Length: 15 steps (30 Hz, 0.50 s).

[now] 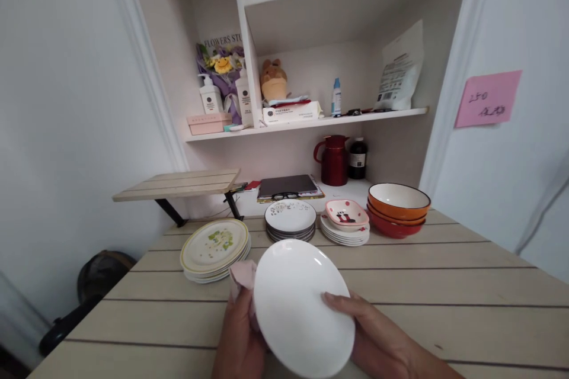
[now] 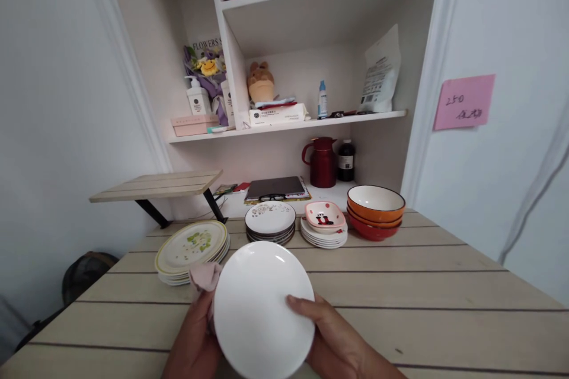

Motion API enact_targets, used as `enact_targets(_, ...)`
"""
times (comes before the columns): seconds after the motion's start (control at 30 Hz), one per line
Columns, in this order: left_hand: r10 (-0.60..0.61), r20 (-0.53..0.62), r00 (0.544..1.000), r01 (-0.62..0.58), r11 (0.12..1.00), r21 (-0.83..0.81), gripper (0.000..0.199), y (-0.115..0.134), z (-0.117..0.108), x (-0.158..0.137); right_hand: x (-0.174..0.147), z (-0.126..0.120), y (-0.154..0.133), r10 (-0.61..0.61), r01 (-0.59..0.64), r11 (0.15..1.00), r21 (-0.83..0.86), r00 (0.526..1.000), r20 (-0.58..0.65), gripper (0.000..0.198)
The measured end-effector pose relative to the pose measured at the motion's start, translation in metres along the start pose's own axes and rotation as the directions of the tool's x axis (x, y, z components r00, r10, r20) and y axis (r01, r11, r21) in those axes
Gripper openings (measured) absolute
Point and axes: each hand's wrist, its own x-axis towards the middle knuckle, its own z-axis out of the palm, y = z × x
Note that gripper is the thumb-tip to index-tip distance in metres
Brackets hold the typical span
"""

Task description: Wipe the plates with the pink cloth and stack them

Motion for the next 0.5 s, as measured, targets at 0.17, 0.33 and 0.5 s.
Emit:
enact_targets(0.17, 0.180, -0.063, 0.982, -0.167, 0.972, 0.167, 0.034, 0.001, 0.002, -0.001, 0.007, -0.006, 0.001, -0.043, 0.042, 0.999, -0.014, 0.998, -0.039, 0.041)
enact_targets(0.33, 0.424, -0.316, 0.849, -0.344, 0.896, 0.280, 0.031, 0.015, -0.005, -0.002, 0.009, -0.007, 0.003, -0.122, 0.116, 0.992, -0.056, 0.987, -0.102, 0.046)
enact_targets(0.5, 0.704, -0.200, 0.681, -0.561, 0.678, 0.476, 0.040, 0.005, -0.006, -0.004, 0.005, 0.002, 0.004, -0.149, 0.138, 0.987, -0.087, 0.979, -0.137, 0.047)
